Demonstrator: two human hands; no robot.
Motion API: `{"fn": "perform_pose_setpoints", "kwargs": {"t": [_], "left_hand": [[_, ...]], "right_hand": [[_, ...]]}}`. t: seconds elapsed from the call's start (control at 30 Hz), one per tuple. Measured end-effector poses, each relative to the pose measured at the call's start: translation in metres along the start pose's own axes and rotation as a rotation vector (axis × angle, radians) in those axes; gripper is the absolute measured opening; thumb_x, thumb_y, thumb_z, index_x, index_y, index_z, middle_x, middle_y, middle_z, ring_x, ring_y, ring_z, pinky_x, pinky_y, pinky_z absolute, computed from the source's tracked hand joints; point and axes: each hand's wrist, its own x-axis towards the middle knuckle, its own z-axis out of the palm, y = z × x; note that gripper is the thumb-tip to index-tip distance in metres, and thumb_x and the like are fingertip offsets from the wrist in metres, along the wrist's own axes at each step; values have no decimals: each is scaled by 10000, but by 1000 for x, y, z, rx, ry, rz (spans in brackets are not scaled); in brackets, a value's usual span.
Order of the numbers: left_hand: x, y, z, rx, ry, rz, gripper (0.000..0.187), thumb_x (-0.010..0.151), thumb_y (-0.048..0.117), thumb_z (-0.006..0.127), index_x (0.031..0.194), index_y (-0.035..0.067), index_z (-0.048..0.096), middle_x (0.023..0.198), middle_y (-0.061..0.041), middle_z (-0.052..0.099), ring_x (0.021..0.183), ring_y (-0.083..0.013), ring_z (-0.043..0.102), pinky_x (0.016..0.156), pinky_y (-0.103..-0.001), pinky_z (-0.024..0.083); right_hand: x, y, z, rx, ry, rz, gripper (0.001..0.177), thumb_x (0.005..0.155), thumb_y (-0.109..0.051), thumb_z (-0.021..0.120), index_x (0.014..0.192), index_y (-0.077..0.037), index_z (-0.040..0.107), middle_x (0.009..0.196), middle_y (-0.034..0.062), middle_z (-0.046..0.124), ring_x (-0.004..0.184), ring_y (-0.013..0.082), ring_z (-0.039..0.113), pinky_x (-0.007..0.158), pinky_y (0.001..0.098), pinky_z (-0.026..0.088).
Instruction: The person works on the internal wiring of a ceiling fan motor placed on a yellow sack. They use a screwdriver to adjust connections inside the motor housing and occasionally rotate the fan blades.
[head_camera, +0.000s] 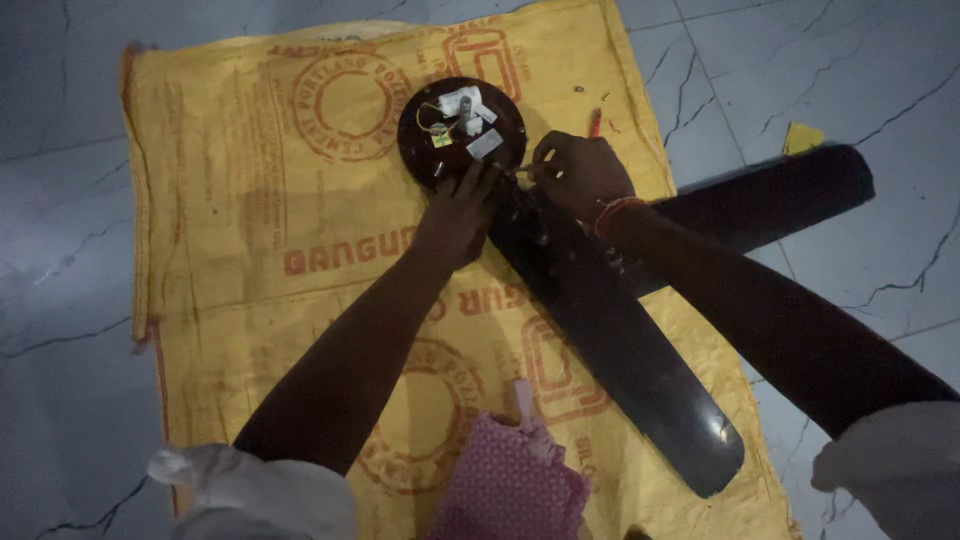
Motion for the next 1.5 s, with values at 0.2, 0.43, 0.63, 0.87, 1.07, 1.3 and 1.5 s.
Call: {"fn": "perform_pose_setpoints", "kwargs": {"t": [0.2, 0.43, 0.63, 0.87, 1.07, 1.3, 1.5], "left_hand": [[-1, -11, 10, -132, 161, 51, 522, 852, 238, 691, 1350, 84, 656, 1607, -123, 428, 1507, -371, 296, 1092, -581, 376], [-6, -9, 10, -177, 62, 28, 604, 787, 182, 694, 1379, 79, 631, 1603, -125, 418, 1519, -387, 280, 1117, -586, 355], [-6, -7, 10, -179, 137, 24, 690, 806, 194, 688, 1468, 51, 557, 1607, -131, 406, 1508, -395, 279, 1127, -622, 338], [-7, -5, 18, -151, 176, 26, 620, 890, 194, 636, 1484, 45, 541, 1632, -153, 393, 1528, -409, 277, 1116, -601, 375], [-9, -5, 13, -201, 247, 26, 655, 773, 162, 628, 1415, 41, 578, 1533, -169, 467, 1460, -417, 332, 999, -603, 423], [6, 16, 33, -526, 299, -384, 309, 910, 107, 629, 1216, 62, 642, 1167, -184, 624, 1153, -394, 577, 999, -505, 498], [14, 36, 63, -602, 428, -726, 258, 893, 222, 706, 1061, 53, 608, 1059, -243, 679, 1074, -451, 627, 995, -529, 508]], "right_hand": [[1, -14, -12, -110, -79, 2, 166, 901, -227, 719, 1019, -111, 714, 821, 123, 745, 750, 352, 717, 685, 485, 548], [4, -19, -10, -181, -47, -22, 147, 932, -207, 704, 996, -75, 696, 818, 168, 728, 771, 381, 708, 697, 504, 545], [7, -26, -13, -142, -97, 72, 163, 956, -211, 669, 1019, -61, 672, 836, 161, 749, 796, 364, 731, 754, 482, 561], [2, -30, -11, -113, -122, 102, 200, 928, -237, 679, 1039, -70, 665, 858, 165, 743, 819, 375, 727, 748, 504, 547], [8, -32, -6, -290, -79, -105, 210, 877, -164, 694, 1069, -79, 678, 893, 202, 716, 865, 429, 696, 722, 534, 543], [19, -41, -1, -557, -178, -297, 253, 933, -170, 643, 1178, -117, 683, 828, 151, 728, 688, 378, 713, 573, 496, 543], [26, -37, 9, -658, -189, -258, 277, 922, -231, 652, 1111, -29, 635, 793, 165, 729, 666, 381, 718, 562, 490, 549]]}}
